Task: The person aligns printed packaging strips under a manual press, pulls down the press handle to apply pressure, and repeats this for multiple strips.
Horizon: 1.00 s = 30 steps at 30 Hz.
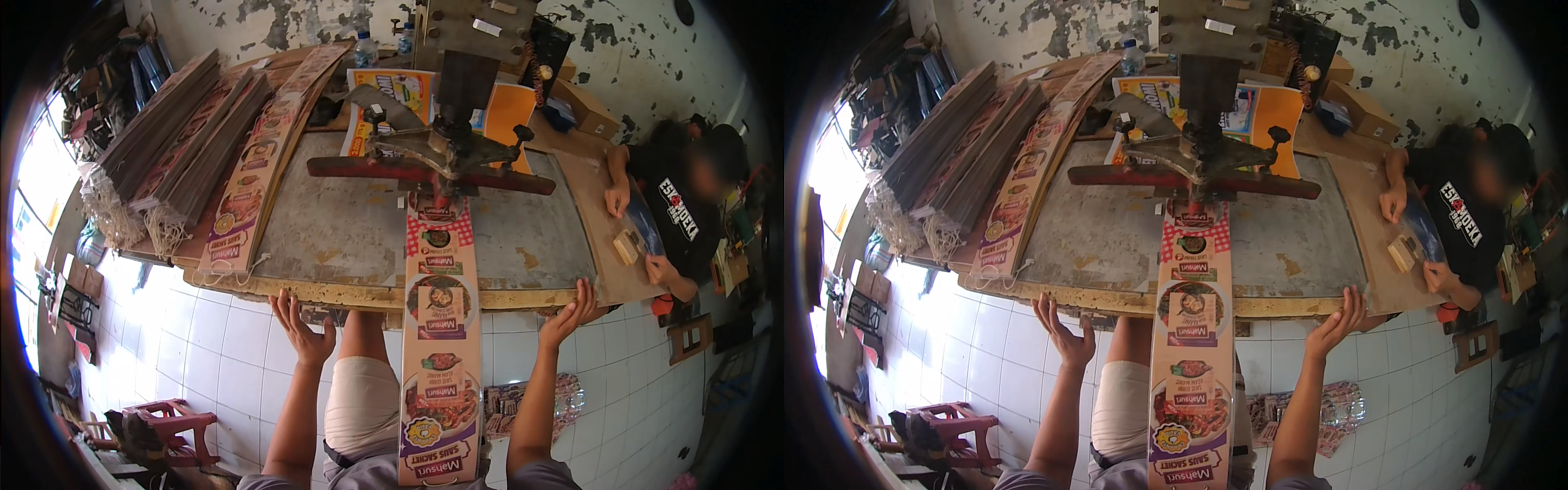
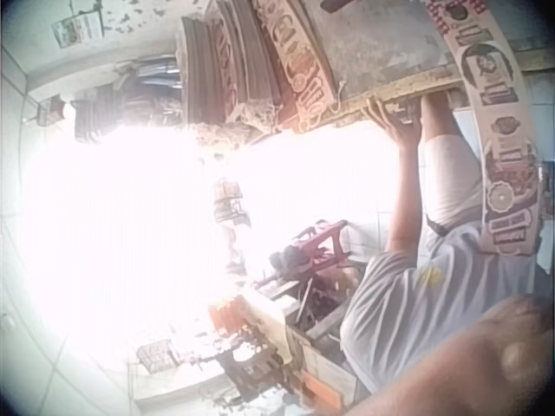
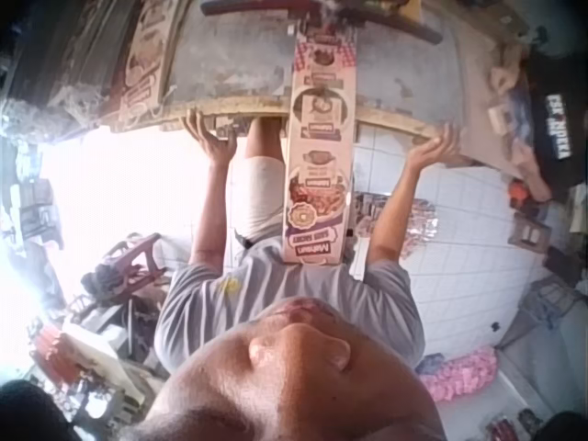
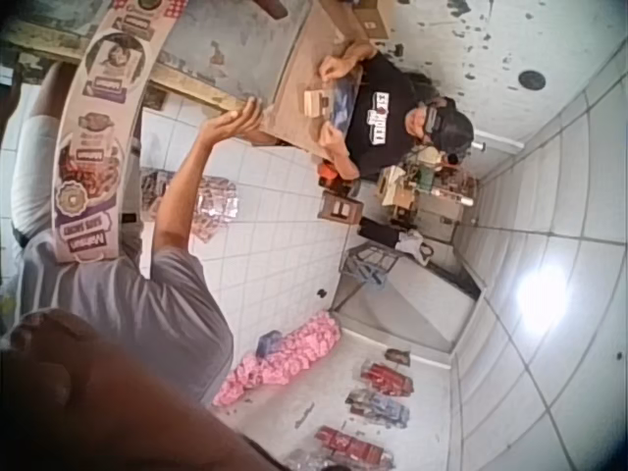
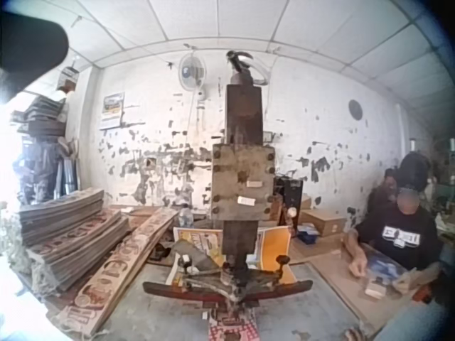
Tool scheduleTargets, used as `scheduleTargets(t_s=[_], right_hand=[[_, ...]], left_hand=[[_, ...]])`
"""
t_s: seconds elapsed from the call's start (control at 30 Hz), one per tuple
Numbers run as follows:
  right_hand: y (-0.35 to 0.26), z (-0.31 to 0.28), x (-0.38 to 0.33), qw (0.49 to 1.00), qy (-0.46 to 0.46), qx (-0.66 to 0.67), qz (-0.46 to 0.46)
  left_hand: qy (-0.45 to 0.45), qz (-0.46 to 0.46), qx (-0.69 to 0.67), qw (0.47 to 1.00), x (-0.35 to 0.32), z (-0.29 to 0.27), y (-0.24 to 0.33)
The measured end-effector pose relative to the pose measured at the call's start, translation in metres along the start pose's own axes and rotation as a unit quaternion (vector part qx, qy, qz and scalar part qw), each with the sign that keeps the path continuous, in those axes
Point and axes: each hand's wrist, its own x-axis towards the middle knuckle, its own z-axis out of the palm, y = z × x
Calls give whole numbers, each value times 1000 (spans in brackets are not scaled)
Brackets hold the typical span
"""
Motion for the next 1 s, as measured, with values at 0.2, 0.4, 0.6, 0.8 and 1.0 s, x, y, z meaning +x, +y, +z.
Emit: scheduleTargets(t_s=[0.2,0.4,0.6,0.8,1.0], right_hand=[[-2,0,0,1000,2,-7,-9],[-4,-2,0,1000,-1,-9,-12],[-2,-1,0,1000,0,-10,-14],[-3,0,0,1000,4,-10,-18],[-3,0,0,1000,6,-10,-15]], left_hand=[[2,6,5,1000,0,-1,-1],[2,8,9,1000,1,-2,1],[-1,1,10,1000,0,-1,0],[2,3,11,1000,-1,0,-2],[1,3,10,1000,-2,1,-2]])
